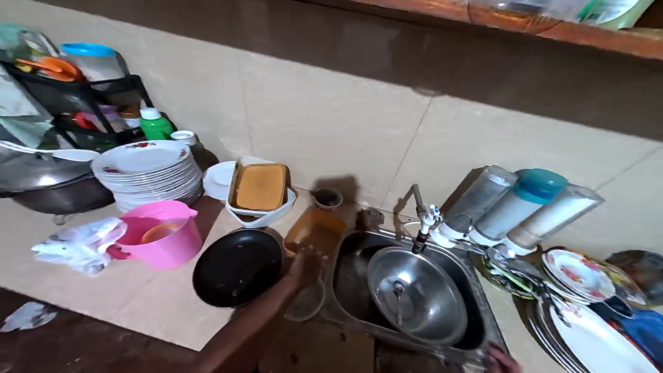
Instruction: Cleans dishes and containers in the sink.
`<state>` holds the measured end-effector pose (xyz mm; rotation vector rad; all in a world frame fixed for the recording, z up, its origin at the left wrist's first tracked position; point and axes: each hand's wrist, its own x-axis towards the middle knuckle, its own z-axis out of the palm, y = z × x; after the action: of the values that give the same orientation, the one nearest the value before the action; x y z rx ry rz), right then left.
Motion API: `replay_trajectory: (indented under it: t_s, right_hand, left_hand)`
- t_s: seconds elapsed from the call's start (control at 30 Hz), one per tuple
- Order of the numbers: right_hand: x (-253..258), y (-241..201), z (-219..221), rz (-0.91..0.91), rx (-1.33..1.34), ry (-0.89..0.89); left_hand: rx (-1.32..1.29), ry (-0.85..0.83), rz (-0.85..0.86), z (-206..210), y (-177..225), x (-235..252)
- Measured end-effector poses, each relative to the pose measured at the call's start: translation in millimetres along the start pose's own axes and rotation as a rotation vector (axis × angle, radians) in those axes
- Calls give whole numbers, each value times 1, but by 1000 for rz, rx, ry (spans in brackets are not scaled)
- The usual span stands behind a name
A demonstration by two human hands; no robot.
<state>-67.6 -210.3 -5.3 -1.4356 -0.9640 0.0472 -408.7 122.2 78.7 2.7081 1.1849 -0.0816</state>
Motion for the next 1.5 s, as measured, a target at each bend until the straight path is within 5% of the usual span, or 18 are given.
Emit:
replay_trajectory:
  t_s: [0.23, 0.47, 0.7, 0.9, 1.17, 1.5]
  right_hand:
    - [-4, -35, 66, -70, -103, -107]
    - [116, -98, 123, -383, -391, -115]
    - [239, -104, 184, 41, -532, -323]
    - [269, -100, 214, 151, -746, -367]
    - [301, -55, 179, -82, -363, -568]
    - [316, -62, 182, 178, 26, -800]
  left_hand:
    - [-124, -90, 151, -29, 43, -13]
    - [7, -100, 537, -6, 119, -21]
    - [-191, -71, 504, 42, 156, -11]
    - [-193, -67, 412, 54, 175, -3]
    - [-207, -140, 317, 59, 188, 7]
    - [-231, 25, 397, 69, 189, 16]
